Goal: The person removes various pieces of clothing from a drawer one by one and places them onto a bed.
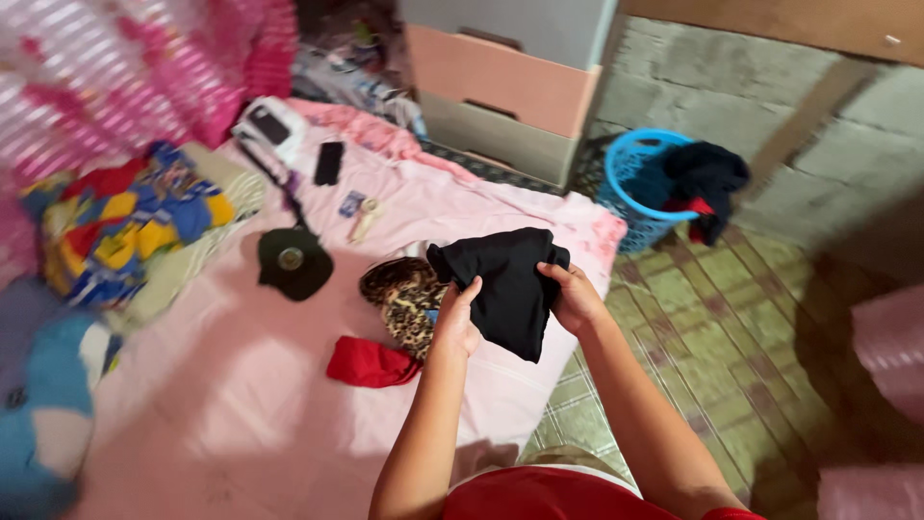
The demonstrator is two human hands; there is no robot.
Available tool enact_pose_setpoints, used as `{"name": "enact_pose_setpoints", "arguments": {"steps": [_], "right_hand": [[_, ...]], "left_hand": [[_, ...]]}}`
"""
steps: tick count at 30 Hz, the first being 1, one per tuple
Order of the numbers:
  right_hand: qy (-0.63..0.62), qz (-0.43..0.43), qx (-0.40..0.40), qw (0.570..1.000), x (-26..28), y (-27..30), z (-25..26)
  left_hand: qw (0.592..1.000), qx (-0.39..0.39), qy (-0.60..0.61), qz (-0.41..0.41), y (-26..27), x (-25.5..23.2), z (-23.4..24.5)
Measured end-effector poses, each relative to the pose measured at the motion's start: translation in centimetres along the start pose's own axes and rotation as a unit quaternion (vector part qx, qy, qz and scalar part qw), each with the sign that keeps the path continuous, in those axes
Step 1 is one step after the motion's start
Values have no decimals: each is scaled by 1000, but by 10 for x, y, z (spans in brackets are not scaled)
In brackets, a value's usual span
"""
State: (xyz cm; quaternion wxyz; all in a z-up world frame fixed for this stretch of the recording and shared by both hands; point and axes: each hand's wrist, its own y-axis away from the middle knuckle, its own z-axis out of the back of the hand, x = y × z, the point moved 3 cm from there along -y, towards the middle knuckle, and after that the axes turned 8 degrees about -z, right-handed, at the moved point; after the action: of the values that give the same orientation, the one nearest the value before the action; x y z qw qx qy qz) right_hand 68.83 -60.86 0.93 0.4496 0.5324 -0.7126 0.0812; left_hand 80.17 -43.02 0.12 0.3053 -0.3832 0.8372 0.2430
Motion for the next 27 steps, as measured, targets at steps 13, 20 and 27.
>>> {"name": "enact_pose_setpoints", "arguments": {"steps": [13,20,27], "right_hand": [[81,-88,129,984,-18,-81,-81],[127,-101,162,973,-5,-120,-120],[236,-92,212,944,-6,-156,-145]], "left_hand": [[982,-141,102,-69,-14,-43,56],[967,-142,53,-204,-61,-51,93],[965,-238,5,-105,-79,-69,106]]}}
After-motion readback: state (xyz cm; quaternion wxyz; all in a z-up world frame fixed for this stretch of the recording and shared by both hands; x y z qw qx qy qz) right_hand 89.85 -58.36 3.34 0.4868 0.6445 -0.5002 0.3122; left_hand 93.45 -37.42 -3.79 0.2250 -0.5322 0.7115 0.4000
